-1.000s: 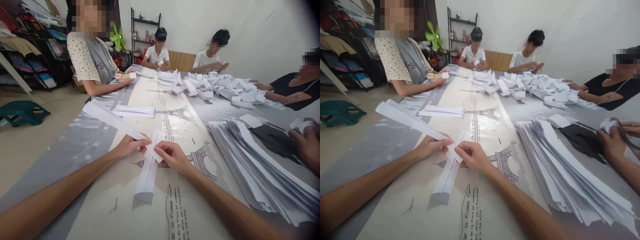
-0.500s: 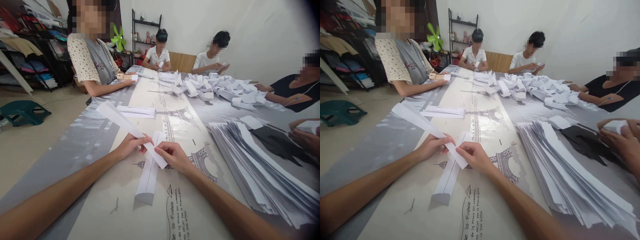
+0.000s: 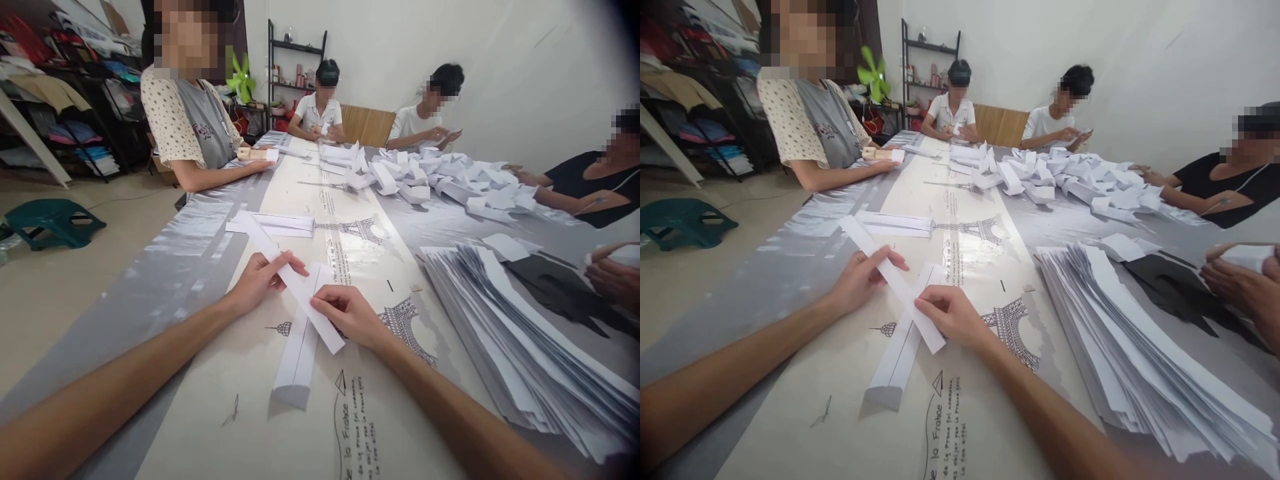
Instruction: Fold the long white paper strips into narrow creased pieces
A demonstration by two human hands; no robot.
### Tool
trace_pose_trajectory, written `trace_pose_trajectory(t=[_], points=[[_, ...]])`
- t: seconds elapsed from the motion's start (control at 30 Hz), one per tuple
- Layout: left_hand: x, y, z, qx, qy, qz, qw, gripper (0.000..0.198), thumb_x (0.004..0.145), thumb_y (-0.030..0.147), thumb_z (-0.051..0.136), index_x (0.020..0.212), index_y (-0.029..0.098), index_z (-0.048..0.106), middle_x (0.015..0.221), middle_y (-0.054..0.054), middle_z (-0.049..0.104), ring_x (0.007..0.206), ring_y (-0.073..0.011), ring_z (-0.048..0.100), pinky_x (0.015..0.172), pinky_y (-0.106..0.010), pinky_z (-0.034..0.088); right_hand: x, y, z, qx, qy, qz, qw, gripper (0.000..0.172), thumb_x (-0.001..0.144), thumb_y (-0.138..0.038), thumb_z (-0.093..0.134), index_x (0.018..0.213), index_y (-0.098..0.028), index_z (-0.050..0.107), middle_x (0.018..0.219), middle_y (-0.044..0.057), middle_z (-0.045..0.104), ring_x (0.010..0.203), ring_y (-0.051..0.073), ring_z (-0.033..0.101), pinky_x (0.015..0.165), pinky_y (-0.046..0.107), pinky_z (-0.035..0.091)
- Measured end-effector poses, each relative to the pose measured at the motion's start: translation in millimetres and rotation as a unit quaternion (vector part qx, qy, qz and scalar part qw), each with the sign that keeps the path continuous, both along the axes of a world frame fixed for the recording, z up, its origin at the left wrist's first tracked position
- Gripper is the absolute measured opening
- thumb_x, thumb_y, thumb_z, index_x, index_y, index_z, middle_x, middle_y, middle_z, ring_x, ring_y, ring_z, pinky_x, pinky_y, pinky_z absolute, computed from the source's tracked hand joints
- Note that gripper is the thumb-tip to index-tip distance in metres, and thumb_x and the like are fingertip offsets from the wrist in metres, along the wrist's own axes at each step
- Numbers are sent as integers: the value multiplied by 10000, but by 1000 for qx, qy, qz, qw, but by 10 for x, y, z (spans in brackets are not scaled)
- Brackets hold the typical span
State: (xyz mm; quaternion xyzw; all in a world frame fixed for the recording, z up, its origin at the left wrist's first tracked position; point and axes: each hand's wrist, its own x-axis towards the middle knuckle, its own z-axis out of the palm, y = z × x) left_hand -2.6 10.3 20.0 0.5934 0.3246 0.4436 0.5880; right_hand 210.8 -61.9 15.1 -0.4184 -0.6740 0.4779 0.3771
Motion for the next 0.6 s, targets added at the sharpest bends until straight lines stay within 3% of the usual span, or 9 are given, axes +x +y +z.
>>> trace_pose_trajectory(t=[0.13,0.27,0.6], points=[[-50,163,-20,-4,-69,136,988,379,871,507,714,797,140,773,833,-106,774,440,-46,334,437,-241,288,21,19,15,-18,-4,-4,1000,303,937,-421,640,763,-173,659,694,-7,590,587,105,508,523,226,394],[-91,293,-63,7,-86,219,972,357,823,479,768,762,128,757,826,-114,776,423,-34,315,415,-236,265,58,33,41,-41,0,-2,999,327,926,-456,655,757,-176,658,675,-9,578,564,100,506,499,219,400],[-144,357,-76,-45,-149,225,962,383,775,507,814,783,128,758,852,-115,778,434,-23,328,393,-191,255,122,41,24,-75,33,6,997,321,927,-465,671,816,-166,704,691,-1,611,552,95,549,458,201,406]])
